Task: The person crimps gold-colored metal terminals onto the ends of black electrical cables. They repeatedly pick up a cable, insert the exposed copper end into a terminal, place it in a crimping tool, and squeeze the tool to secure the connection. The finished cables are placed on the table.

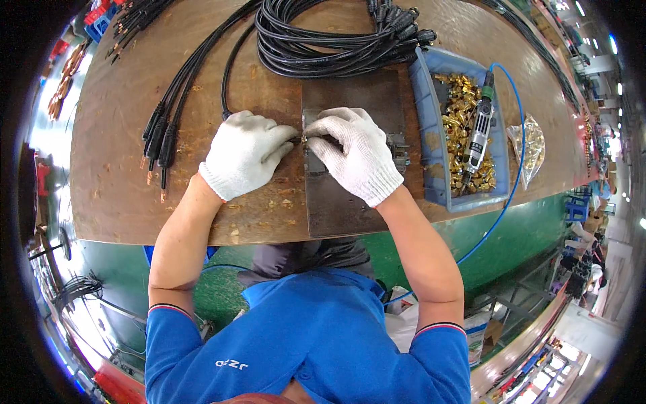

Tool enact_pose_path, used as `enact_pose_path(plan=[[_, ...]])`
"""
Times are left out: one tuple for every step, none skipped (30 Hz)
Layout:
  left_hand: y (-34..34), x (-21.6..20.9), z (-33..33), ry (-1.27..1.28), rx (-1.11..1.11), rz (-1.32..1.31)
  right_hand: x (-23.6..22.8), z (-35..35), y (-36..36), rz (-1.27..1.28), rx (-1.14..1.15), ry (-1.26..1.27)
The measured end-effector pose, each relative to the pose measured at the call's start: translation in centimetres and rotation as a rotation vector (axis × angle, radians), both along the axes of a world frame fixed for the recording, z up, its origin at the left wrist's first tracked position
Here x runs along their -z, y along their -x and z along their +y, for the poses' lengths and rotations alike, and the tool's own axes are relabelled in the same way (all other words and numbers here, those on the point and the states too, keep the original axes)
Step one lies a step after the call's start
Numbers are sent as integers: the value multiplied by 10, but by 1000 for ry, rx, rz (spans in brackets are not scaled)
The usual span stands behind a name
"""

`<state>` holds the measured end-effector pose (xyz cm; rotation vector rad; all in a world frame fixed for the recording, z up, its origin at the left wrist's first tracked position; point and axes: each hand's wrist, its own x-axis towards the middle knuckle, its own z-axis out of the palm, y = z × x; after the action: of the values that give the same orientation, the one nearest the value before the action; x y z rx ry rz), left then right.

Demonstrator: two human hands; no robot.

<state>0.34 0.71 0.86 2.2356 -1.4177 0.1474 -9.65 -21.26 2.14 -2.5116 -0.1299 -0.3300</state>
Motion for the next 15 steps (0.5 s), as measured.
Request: enact_pose_path(plan=[[0,0,-1,-2,3,2,0,0,0,4,-4,3],[0,0,-2,-4,5,3,0,-2,-1,10,-2,-32],[0,0,-3,-7,6,6,1,-3,-3,17,-2,-69],[0,2,-3,-5,12,-11,2,-3,-4,25,-1,-105],[0,5,-5,-3,18,-27,2,-2,-4,34,20,-124],[1,6,-6,-1,24,-44,1,-1,-5,43,41,-142],[1,7,-6,2,19,-39,1,0,-5,52,63,-161],[2,6,-6,5,14,-35,2,0,-6,50,60,-160],[2,6,-6,7,11,-32,3,0,-6,46,59,-160],[2,7,-6,5,14,-31,3,-1,-6,42,59,-159],[1,7,-6,3,17,-30,3,-1,-6,54,56,-166],[1,7,-6,2,20,-30,1,-1,-6,65,54,-171],[1,7,-5,4,17,-28,0,-1,-6,75,51,-176],[2,7,-5,6,14,-27,0,-1,-6,86,54,-199],[2,7,-5,9,14,-26,1,-2,-8,95,60,-220]])
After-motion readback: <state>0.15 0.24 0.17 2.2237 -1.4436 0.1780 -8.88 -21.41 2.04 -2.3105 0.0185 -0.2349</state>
